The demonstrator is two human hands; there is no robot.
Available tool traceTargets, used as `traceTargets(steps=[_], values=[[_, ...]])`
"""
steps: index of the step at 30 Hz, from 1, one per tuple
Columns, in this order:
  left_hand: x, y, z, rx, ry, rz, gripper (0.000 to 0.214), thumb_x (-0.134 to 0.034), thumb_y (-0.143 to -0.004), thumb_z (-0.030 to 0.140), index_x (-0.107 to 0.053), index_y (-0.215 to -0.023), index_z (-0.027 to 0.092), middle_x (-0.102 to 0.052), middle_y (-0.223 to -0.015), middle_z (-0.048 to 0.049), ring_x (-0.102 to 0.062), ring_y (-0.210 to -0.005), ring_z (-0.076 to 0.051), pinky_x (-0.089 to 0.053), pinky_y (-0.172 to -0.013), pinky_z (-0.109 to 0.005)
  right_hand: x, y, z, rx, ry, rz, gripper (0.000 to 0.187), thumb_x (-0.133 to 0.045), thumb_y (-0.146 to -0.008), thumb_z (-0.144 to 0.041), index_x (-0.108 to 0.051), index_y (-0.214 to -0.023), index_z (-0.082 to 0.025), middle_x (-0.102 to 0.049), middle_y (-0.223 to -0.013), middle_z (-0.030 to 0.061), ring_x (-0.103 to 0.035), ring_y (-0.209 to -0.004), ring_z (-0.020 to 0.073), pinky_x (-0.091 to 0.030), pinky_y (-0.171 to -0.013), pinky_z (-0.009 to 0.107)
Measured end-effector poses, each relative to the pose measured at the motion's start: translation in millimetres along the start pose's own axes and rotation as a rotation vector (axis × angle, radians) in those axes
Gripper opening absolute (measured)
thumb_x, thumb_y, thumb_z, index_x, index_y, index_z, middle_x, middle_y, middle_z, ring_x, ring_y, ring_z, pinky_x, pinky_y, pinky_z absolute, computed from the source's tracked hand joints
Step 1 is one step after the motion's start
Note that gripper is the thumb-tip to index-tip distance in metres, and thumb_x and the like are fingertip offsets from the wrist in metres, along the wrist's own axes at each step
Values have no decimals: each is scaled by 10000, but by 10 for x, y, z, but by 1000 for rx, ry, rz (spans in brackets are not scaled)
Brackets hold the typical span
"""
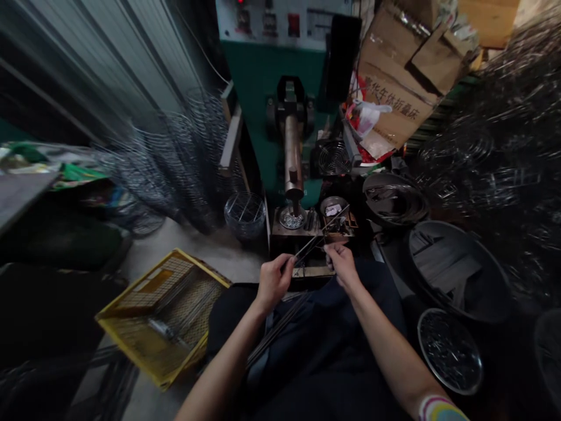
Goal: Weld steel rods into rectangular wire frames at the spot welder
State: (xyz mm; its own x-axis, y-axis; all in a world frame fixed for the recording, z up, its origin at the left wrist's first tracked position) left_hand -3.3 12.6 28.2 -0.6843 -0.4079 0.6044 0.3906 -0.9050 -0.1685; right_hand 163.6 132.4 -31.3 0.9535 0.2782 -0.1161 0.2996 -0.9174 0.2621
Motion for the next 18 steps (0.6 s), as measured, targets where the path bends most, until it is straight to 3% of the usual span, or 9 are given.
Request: traceTargets(steps=[3,6,18], values=[[116,139,0,27,61,59,280,-485,-924,346,-695,-880,166,-691,-695,-29,-618,-614,-144,-429,-611,-224,-336,-24,-62,-7,-82,-54,326,-715,-676,-481,-558,-662,-196,-422,-410,-91,-319,-325,48,-199,-325,168],[178,195,-50,50,76,81,274,-480,-930,342,-692,-879,176,-697,-711,-27,-621,-620,-148,-436,-611,-232,-506,9,-154,20,-120,-98,308,-718,-690,-466,-574,-683,-194,-398,-404,-100,-286,-324,40,-193,-325,169],[357,230,-234,52,95,166,225,-496,-933,313,-675,-897,180,-699,-730,-27,-633,-629,-146,-443,-616,-237,-775,-48,-235,50,-84,-146,319,-734,-706,-478,-601,-705,-188,-374,-426,-101,-272,-341,37,-182,-330,168]])
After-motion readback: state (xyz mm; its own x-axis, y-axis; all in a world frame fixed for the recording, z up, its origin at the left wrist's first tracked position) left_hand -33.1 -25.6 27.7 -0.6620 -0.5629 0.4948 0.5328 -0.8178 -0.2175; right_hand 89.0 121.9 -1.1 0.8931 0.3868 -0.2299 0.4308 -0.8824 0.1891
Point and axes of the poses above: each hand's wrist, its own y-axis away from the middle knuckle, its own x-axis out of the back of the hand, z = x × y, the point moved 7 cm from there along -y, towards the middle knuckle
